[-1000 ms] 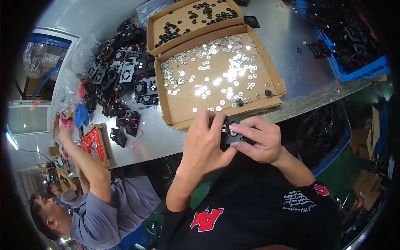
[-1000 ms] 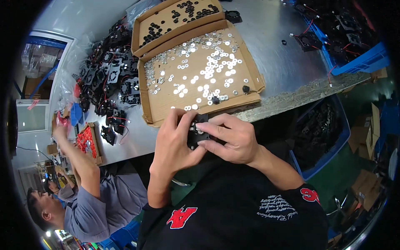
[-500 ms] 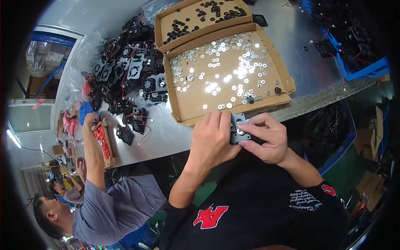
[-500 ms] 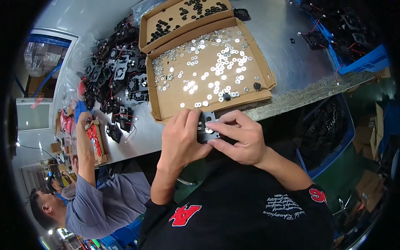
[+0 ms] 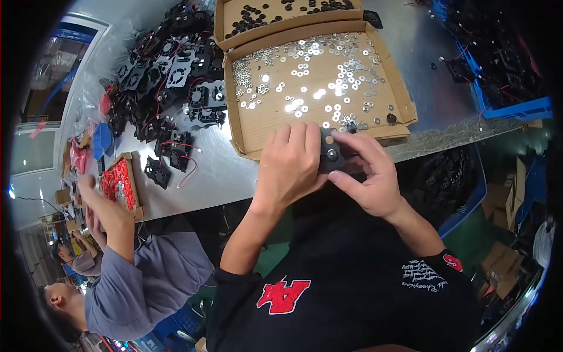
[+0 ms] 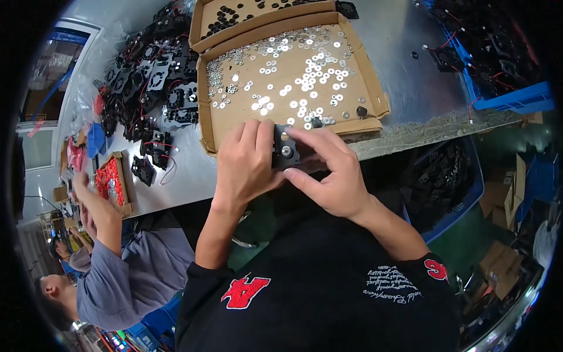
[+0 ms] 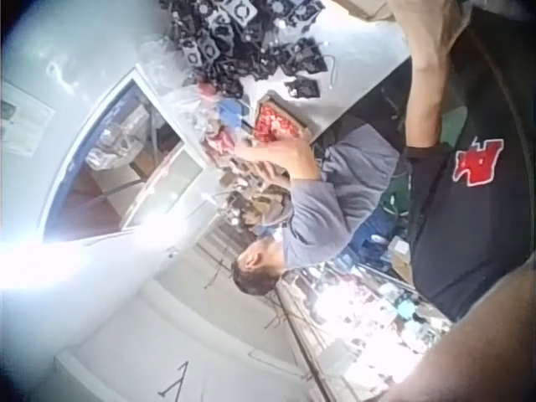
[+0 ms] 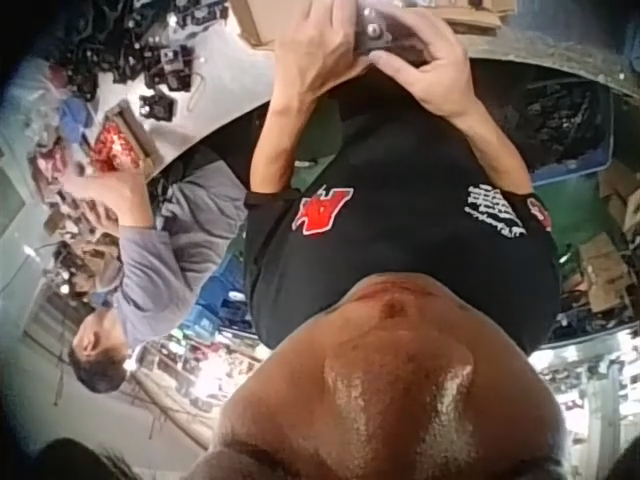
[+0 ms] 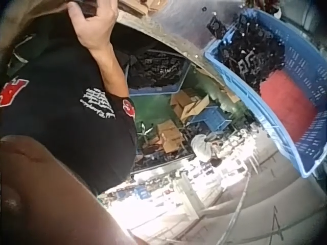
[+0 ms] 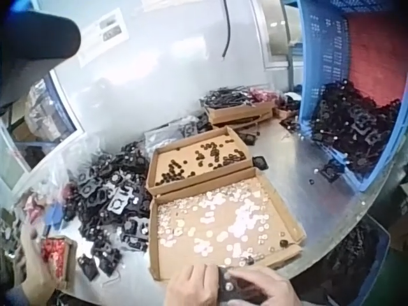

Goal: Assembling cooling fans onto plastic frames by hand at a factory workbench.

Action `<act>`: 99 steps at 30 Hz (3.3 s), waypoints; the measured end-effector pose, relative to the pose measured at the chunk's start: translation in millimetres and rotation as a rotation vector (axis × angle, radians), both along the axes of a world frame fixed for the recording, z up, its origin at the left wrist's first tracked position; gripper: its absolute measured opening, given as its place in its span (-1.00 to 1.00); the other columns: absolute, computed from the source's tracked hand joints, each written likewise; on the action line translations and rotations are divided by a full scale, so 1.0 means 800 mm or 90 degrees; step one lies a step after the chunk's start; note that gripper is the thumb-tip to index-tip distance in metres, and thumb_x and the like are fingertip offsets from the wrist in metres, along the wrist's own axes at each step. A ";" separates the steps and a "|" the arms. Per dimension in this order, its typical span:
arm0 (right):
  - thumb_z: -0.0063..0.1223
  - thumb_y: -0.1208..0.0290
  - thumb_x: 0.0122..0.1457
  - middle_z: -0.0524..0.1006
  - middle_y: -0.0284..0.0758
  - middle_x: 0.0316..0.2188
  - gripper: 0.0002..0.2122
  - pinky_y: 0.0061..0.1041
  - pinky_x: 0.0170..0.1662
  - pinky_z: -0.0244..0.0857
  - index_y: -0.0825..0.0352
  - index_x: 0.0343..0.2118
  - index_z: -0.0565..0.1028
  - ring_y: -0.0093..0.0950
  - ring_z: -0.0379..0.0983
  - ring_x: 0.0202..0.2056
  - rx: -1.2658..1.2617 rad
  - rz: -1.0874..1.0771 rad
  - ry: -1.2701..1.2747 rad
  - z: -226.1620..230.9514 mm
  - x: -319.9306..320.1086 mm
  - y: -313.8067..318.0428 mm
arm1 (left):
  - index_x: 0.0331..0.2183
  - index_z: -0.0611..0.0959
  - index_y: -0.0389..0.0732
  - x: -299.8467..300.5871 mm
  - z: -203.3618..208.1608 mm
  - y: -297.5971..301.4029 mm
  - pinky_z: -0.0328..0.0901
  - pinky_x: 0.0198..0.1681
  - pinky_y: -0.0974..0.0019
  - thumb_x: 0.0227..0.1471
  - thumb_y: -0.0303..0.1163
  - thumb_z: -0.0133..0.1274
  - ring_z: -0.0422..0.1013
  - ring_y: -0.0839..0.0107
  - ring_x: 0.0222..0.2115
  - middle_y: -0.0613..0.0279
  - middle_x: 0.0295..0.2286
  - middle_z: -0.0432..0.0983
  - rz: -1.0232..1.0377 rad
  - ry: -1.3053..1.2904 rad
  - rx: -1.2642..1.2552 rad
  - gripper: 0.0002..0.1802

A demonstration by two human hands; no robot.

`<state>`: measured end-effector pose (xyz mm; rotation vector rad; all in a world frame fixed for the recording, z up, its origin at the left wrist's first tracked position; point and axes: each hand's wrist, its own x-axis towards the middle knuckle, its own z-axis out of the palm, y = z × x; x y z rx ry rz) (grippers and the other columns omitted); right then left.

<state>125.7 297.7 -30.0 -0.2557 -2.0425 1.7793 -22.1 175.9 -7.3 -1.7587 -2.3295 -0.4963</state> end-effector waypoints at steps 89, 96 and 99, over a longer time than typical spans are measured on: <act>0.27 0.55 0.07 0.59 -0.30 -0.43 -0.88 -0.55 -0.35 0.39 0.40 -0.31 0.64 -0.50 0.52 -0.44 0.343 0.108 -0.124 0.044 -0.032 0.043 | -0.42 0.52 -0.18 0.006 -0.058 0.000 0.27 -0.36 0.31 -0.39 -0.12 0.39 0.41 0.32 -0.41 0.25 -0.47 0.38 0.000 -0.008 0.121 -0.49; 0.31 0.61 0.02 0.57 -0.36 -0.43 -0.90 -0.61 -0.29 0.34 0.42 -0.38 0.62 -0.58 0.48 -0.38 0.411 0.064 -0.126 0.048 -0.027 0.028 | -0.42 0.52 -0.19 0.005 -0.057 0.000 0.24 -0.38 0.30 -0.40 -0.17 0.38 0.40 0.32 -0.43 0.25 -0.48 0.37 -0.002 0.020 0.116 -0.51; 0.32 0.63 0.02 0.53 -0.39 -0.42 -0.83 -0.63 -0.28 0.34 0.41 -0.30 0.58 -0.61 0.46 -0.37 0.316 0.037 -0.166 0.032 -0.023 0.026 | -0.42 0.52 -0.19 0.006 -0.058 0.000 0.25 -0.37 0.31 -0.41 -0.17 0.38 0.40 0.32 -0.42 0.25 -0.48 0.38 -0.003 0.020 0.114 -0.51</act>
